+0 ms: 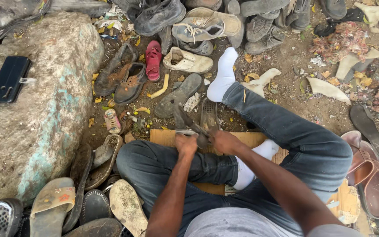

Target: The person sits on a cardboard sheet and uses a knife to scrape and trim the sole and edges of a worn shoe. They repeatedly reposition the shoe and continue scraping the sole area.

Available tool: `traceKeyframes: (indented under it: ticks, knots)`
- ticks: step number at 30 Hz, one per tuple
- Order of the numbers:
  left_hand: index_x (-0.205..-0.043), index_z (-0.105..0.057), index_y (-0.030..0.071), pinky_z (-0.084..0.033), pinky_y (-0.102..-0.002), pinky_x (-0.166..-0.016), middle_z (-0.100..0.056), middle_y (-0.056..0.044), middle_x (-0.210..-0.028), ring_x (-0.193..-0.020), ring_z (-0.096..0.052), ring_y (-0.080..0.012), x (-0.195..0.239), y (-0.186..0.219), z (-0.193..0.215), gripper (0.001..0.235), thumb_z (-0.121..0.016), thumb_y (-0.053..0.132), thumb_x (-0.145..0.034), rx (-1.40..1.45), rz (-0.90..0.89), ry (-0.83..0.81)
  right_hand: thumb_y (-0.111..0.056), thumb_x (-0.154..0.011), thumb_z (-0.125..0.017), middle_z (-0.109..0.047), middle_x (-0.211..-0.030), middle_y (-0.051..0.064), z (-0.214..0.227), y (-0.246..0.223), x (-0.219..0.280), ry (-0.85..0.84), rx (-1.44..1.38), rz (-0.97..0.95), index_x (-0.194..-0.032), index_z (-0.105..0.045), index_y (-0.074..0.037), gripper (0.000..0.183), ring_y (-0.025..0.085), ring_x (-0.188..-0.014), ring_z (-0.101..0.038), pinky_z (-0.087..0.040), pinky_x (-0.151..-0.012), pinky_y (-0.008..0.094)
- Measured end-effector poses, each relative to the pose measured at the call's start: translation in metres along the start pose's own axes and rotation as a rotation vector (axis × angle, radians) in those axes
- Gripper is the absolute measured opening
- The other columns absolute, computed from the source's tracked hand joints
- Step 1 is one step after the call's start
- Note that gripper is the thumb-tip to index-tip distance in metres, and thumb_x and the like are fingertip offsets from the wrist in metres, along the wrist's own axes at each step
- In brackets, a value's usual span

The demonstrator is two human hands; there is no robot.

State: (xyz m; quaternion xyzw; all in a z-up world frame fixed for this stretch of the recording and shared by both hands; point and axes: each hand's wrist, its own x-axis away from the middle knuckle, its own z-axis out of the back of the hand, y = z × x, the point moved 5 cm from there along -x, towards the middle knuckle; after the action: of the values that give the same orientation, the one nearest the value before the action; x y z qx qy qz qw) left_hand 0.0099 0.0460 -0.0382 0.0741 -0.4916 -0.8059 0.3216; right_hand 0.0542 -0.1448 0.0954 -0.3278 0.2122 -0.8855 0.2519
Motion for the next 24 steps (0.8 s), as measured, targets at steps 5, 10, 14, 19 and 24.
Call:
traceKeyframes:
  ticks: [5,10,14,19,24]
  knots:
    - [-0.093,-0.071,0.0,-0.057,-0.045,-0.081,-0.076,-0.019,-0.095,-0.089,-0.073,-0.0386,0.03,0.007,0.019,0.029,-0.081,0.024,-0.079,-0.2,-0.252,-0.04,-0.025,-0.093,-0.049,-0.072,-0.1,0.022,-0.004,0.011,0.072,-0.037,-0.011,0.089,-0.125,-0.065,-0.013,0.037,0.042,-0.094,-0.069,-0.052,-0.083,0.053]
    - [-0.106,-0.065,-0.006,-0.057,-0.046,-0.078,-0.073,-0.024,-0.096,-0.087,-0.072,-0.041,0.064,0.055,0.052,0.044,-0.081,0.017,-0.073,-0.008,-0.137,0.085,-0.029,-0.101,-0.047,-0.073,-0.096,0.021,-0.008,-0.006,0.04,-0.173,-0.059,-0.132,-0.118,-0.063,-0.005,0.034,0.038,-0.09,-0.071,-0.055,-0.081,0.052]
    - [-0.113,-0.058,-0.012,-0.056,-0.048,-0.079,-0.07,-0.03,-0.099,-0.09,-0.07,-0.0452,0.09,0.091,0.075,0.051,-0.082,0.02,-0.081,0.025,-0.327,0.127,-0.029,-0.1,-0.049,-0.072,-0.1,0.023,0.007,-0.031,0.041,-0.066,0.056,0.025,-0.11,-0.071,-0.005,0.034,0.041,-0.092,-0.07,-0.054,-0.083,0.052]
    - [-0.114,-0.066,-0.003,-0.054,-0.051,-0.08,-0.071,-0.029,-0.106,-0.092,-0.07,-0.0433,0.114,0.047,0.098,0.039,-0.076,0.022,-0.087,-0.056,0.075,-0.015,-0.033,-0.097,-0.052,-0.073,-0.11,0.021,0.02,0.0,0.149,-0.11,-0.056,0.016,-0.146,-0.062,-0.022,0.051,0.041,-0.099,-0.068,-0.052,-0.084,0.051]
    - [-0.139,-0.043,-0.011,-0.041,-0.05,-0.105,-0.055,-0.024,-0.136,-0.122,-0.055,-0.0362,0.105,0.049,0.114,0.065,-0.083,0.009,-0.09,0.384,-0.284,0.239,-0.031,-0.098,-0.061,-0.075,-0.116,0.022,0.029,0.02,0.156,0.291,-0.389,-0.053,-0.141,-0.058,-0.013,0.047,0.033,-0.1,-0.076,-0.057,-0.087,0.039]
